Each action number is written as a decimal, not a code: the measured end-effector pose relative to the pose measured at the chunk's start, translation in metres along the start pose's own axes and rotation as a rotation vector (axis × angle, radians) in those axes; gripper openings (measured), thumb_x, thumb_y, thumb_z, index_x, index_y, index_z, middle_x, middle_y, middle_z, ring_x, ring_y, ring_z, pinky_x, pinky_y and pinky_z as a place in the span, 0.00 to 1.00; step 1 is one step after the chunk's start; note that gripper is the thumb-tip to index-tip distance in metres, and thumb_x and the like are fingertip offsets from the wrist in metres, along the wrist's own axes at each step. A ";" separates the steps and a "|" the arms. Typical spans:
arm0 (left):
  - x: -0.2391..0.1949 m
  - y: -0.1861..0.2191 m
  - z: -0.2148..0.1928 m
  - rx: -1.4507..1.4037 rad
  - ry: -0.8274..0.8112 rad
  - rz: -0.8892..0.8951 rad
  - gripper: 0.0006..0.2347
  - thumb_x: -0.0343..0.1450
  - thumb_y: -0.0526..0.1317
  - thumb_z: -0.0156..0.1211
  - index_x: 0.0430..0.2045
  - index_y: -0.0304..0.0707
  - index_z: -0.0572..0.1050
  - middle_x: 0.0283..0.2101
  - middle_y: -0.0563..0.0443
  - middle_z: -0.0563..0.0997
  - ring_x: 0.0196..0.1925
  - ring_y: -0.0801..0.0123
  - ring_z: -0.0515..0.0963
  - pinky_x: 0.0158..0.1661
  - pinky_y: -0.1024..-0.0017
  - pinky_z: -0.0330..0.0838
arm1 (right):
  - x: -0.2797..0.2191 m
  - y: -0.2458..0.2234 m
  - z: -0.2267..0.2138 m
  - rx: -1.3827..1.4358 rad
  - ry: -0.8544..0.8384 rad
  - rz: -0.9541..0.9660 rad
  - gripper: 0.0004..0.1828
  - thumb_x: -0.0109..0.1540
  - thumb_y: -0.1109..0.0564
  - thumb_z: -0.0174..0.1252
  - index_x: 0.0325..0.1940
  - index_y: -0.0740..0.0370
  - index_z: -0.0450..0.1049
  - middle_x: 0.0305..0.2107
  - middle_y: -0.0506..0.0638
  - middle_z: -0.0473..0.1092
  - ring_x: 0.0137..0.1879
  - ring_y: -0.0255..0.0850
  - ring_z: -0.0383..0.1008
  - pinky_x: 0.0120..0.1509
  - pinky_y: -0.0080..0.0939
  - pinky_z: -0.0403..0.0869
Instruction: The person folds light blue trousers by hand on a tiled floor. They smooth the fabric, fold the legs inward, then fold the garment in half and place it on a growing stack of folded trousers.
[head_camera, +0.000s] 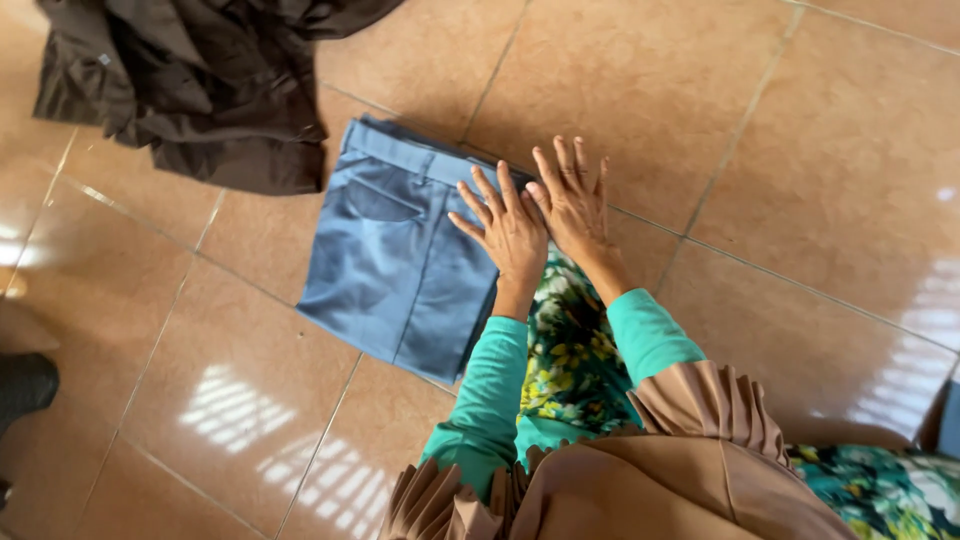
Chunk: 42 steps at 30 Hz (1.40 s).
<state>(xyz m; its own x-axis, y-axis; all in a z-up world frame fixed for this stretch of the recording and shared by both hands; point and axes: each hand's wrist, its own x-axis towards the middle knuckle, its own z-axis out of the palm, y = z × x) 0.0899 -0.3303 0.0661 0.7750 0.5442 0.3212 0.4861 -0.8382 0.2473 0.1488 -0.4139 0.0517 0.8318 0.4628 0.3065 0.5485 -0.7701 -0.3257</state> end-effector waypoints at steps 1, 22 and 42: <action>-0.004 0.015 0.001 -0.012 -0.009 0.020 0.25 0.78 0.47 0.44 0.73 0.49 0.55 0.76 0.37 0.54 0.79 0.39 0.43 0.69 0.31 0.27 | -0.008 0.015 -0.003 -0.012 0.004 0.021 0.30 0.76 0.38 0.40 0.81 0.46 0.54 0.77 0.55 0.46 0.82 0.55 0.39 0.77 0.74 0.44; -0.090 0.148 0.052 -0.090 -0.147 0.352 0.23 0.78 0.46 0.45 0.71 0.49 0.59 0.76 0.37 0.54 0.79 0.37 0.45 0.70 0.31 0.31 | -0.124 0.157 -0.028 -0.051 0.126 0.439 0.30 0.75 0.37 0.43 0.80 0.40 0.53 0.70 0.59 0.60 0.78 0.60 0.52 0.74 0.77 0.47; -0.297 0.300 0.123 -0.441 -0.374 0.873 0.24 0.73 0.43 0.53 0.67 0.42 0.64 0.73 0.33 0.58 0.76 0.34 0.52 0.68 0.44 0.56 | -0.344 0.282 -0.106 -0.093 0.159 1.089 0.35 0.73 0.33 0.39 0.78 0.54 0.56 0.73 0.57 0.56 0.80 0.52 0.49 0.81 0.63 0.49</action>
<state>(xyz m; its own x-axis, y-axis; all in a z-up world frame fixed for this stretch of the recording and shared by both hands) 0.0557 -0.7478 -0.0677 0.8978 -0.3526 0.2637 -0.4346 -0.8062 0.4015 0.0085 -0.8365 -0.0505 0.8419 -0.5396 0.0099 -0.4849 -0.7645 -0.4248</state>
